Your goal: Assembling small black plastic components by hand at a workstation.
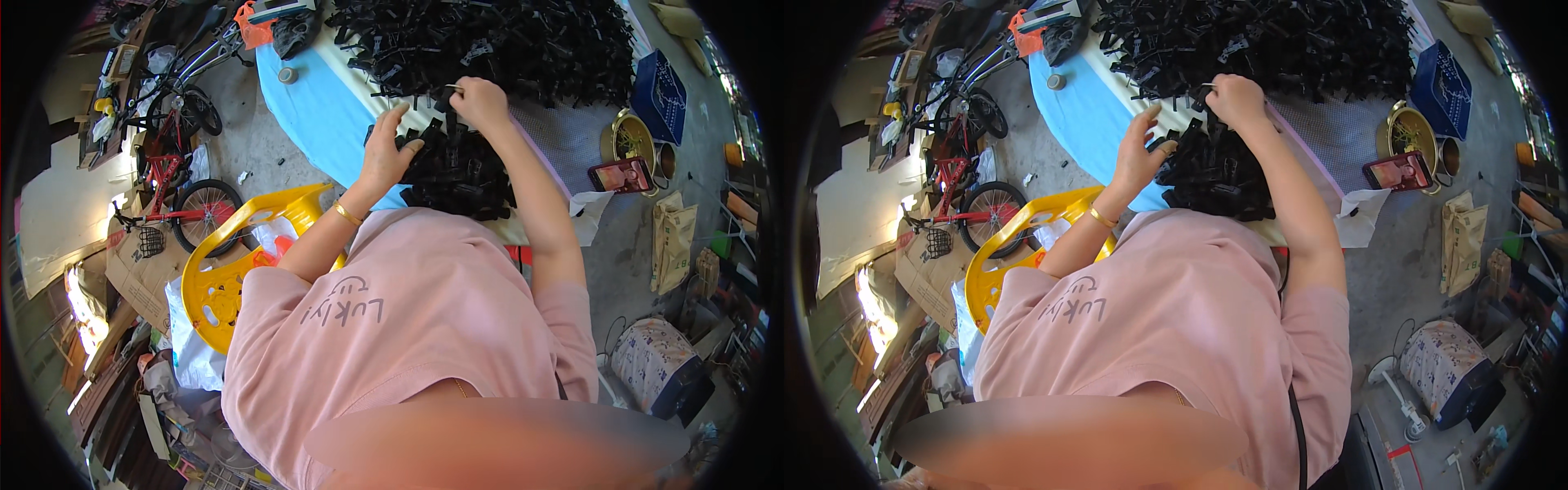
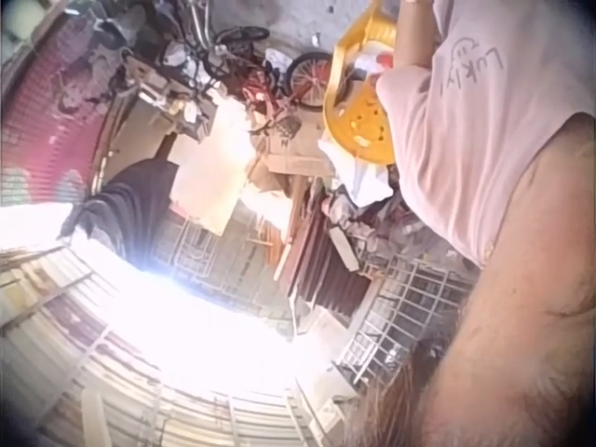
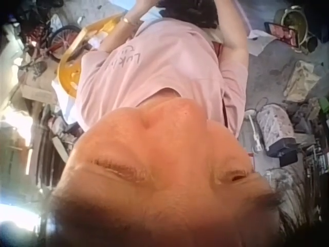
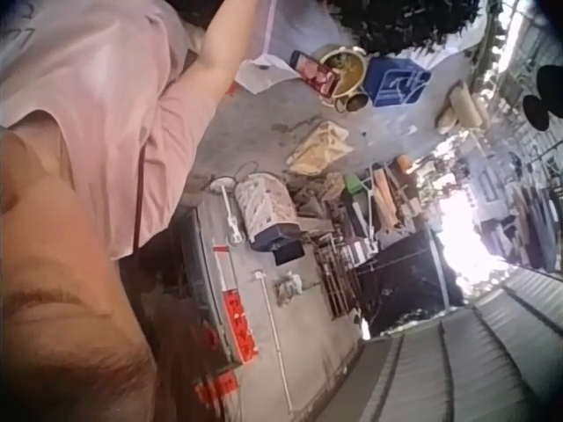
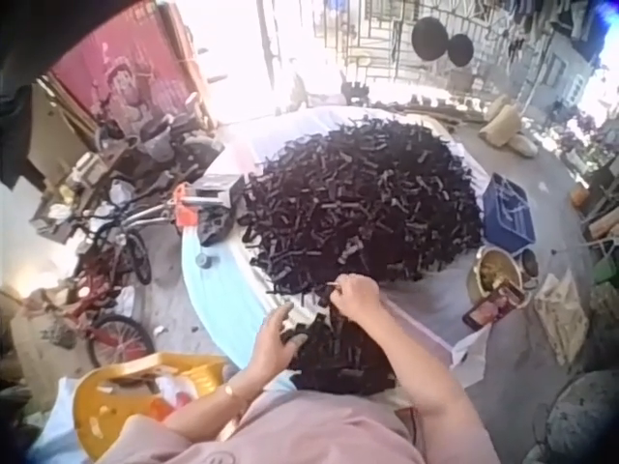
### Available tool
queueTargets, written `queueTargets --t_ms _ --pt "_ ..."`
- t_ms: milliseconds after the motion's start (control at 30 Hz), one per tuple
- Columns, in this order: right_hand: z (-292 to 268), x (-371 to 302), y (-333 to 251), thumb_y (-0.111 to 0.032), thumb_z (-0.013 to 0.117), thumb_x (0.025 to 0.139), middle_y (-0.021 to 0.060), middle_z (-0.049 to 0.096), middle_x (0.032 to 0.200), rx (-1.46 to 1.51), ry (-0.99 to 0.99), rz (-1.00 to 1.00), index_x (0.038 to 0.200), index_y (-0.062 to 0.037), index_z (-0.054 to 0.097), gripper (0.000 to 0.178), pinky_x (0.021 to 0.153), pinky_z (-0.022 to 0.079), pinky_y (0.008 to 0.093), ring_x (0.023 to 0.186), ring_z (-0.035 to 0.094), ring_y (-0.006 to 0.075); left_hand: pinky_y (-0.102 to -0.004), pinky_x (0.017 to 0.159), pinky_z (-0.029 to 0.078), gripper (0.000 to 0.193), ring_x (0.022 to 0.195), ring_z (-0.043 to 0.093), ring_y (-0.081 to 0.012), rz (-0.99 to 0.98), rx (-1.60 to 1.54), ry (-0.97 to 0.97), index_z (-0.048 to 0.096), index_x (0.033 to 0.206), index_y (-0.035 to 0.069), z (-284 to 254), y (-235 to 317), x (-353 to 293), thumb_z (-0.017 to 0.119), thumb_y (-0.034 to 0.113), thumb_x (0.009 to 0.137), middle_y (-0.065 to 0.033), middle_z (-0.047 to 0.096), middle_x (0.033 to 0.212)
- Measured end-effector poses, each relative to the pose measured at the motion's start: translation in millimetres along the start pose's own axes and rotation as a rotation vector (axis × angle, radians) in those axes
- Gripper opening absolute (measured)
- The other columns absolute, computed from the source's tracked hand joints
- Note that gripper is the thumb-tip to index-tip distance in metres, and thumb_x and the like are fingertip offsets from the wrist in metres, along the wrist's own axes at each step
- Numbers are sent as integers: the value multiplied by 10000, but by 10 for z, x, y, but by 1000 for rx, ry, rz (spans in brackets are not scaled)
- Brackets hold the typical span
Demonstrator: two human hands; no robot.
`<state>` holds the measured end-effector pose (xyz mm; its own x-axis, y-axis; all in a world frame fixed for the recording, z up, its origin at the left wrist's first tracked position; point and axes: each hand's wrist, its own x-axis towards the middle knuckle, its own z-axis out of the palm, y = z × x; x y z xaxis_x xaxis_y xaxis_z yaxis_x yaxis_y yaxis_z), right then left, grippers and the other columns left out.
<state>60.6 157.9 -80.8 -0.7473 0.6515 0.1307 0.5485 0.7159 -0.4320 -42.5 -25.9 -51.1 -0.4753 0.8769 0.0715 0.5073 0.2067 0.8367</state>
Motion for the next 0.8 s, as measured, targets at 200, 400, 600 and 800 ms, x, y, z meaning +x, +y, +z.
queueTargets --t_ms 200,400,600,800 --pt "-587 -374 -374 -161 608 753 -3 493 547 1043 -341 590 696 -9 587 165 358 274 211 371 374 66 -368 967 369 800 1201 383 -350 382 8 38 382 1258 26 28 289 154 775 54 562 -175 384 1315" --pt "-721 -698 -335 -104 604 781 -9 431 524 1570 -549 767 695 -17 560 130 333 191 207 360 326 48 -426 999 324 709 1213 381 -336 670 28 9 437 1207 24 -27 538 233 754 54 573 -153 440 1273" --pt "-823 -853 -461 -143 603 809 -26 449 569 1617 -604 759 767 -29 578 124 358 218 194 392 332 28 -433 1034 262 698 1102 503 -304 677 -17 -178 413 1215 17 -107 602 103 742 31 600 -126 547 1143" --pt "-895 -1023 -571 -188 497 900 -44 442 595 1505 -283 551 928 -7 588 205 408 255 167 460 343 6 -256 823 438 390 907 547 -134 -13 -767 -145 380 1226 -3 13 628 75 505 10 857 -101 571 1025"
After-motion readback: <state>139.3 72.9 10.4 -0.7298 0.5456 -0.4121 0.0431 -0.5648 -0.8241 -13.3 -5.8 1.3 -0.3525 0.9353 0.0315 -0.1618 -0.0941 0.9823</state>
